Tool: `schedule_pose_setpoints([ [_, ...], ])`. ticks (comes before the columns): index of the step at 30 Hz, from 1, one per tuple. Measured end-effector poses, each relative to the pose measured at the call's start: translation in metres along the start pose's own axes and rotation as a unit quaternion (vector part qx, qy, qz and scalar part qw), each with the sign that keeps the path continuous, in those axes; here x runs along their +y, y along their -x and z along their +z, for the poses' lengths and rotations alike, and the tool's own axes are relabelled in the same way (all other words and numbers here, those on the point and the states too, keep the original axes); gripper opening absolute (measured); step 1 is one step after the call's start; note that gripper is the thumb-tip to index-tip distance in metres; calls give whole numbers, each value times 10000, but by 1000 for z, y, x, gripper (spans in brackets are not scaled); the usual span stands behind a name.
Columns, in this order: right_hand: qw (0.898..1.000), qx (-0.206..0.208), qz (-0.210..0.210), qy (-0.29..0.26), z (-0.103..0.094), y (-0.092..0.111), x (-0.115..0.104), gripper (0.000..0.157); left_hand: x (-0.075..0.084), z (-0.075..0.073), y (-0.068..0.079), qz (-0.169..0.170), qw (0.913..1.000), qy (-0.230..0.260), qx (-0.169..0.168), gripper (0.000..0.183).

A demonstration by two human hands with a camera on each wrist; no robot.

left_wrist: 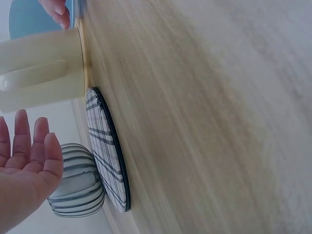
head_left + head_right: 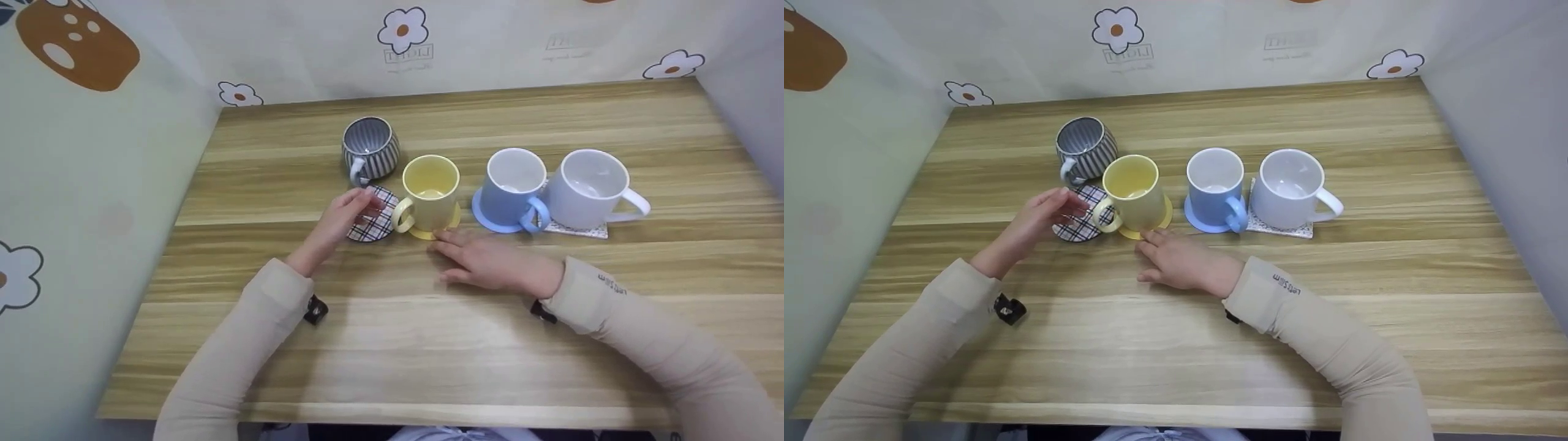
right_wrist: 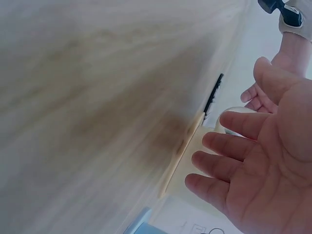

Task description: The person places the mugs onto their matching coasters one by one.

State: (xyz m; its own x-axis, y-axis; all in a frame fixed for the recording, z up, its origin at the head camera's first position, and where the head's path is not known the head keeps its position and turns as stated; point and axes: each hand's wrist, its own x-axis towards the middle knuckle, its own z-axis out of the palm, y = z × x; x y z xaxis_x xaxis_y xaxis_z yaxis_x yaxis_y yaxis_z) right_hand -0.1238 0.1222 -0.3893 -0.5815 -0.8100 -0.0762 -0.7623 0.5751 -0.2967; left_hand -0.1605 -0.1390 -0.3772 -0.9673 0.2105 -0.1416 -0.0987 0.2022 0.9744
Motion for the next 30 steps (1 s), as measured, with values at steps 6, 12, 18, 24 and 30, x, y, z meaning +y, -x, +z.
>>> schedule_pose_setpoints([
  [6,9997,-146,-4,-176,-1,-2,-5,61,0,-4,3,32,9999,77,89,34],
  [12,9991,-95,-214,-353,-1,-7,-10,61,-3,-9,4,29,9998,132,163,34],
  [18,9986,-232,-197,-423,0,-12,-13,59,-4,-15,5,-30,9995,148,278,35],
  [24,9981,-316,-233,-482,2,-18,-17,58,-6,-19,6,-189,9987,213,429,32],
  [30,9979,-354,-354,-406,2,-23,-24,58,-7,-23,5,-304,9969,385,607,31],
])
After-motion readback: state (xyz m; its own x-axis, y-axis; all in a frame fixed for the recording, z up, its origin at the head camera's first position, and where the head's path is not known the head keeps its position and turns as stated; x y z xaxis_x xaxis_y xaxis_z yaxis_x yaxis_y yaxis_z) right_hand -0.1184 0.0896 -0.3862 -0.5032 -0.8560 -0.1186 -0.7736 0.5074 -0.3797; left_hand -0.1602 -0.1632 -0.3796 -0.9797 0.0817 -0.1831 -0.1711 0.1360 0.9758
